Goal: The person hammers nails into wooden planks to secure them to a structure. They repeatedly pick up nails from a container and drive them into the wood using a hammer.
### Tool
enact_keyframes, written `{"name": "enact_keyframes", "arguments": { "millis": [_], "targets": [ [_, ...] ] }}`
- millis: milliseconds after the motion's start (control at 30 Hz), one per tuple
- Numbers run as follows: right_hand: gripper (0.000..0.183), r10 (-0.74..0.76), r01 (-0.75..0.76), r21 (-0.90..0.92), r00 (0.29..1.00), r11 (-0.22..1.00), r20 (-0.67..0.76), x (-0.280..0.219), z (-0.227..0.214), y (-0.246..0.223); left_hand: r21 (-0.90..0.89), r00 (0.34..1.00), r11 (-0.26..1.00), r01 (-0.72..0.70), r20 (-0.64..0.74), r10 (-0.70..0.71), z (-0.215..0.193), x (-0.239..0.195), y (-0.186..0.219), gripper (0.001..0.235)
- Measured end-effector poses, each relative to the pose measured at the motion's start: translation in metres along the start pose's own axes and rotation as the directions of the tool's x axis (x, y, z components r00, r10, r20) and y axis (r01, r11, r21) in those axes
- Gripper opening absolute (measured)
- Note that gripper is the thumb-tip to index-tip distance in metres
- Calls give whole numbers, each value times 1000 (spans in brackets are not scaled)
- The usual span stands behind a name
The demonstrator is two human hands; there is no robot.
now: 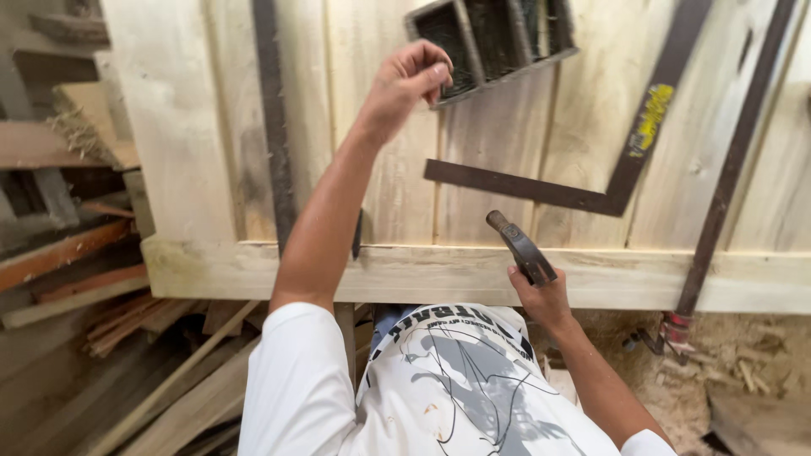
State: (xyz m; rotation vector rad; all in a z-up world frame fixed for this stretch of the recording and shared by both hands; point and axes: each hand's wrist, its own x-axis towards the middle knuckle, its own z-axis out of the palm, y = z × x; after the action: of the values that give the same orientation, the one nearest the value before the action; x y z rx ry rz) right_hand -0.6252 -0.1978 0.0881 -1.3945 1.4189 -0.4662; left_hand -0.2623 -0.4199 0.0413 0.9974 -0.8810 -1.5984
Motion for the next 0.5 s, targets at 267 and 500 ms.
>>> {"name": "enact_keyframes", "arguments": {
  "millis": [267,500],
  "targets": [
    [15,-28,-28,172,950,985,310,28,83,-92,-523,934,825,-214,-356,17,-27,-241,-15,9],
    [25,-35,62,-25,810,998,585,18,218,-186,-643,776,609,-465,-627,-68,9,-378,-54,9]
  ]
}}
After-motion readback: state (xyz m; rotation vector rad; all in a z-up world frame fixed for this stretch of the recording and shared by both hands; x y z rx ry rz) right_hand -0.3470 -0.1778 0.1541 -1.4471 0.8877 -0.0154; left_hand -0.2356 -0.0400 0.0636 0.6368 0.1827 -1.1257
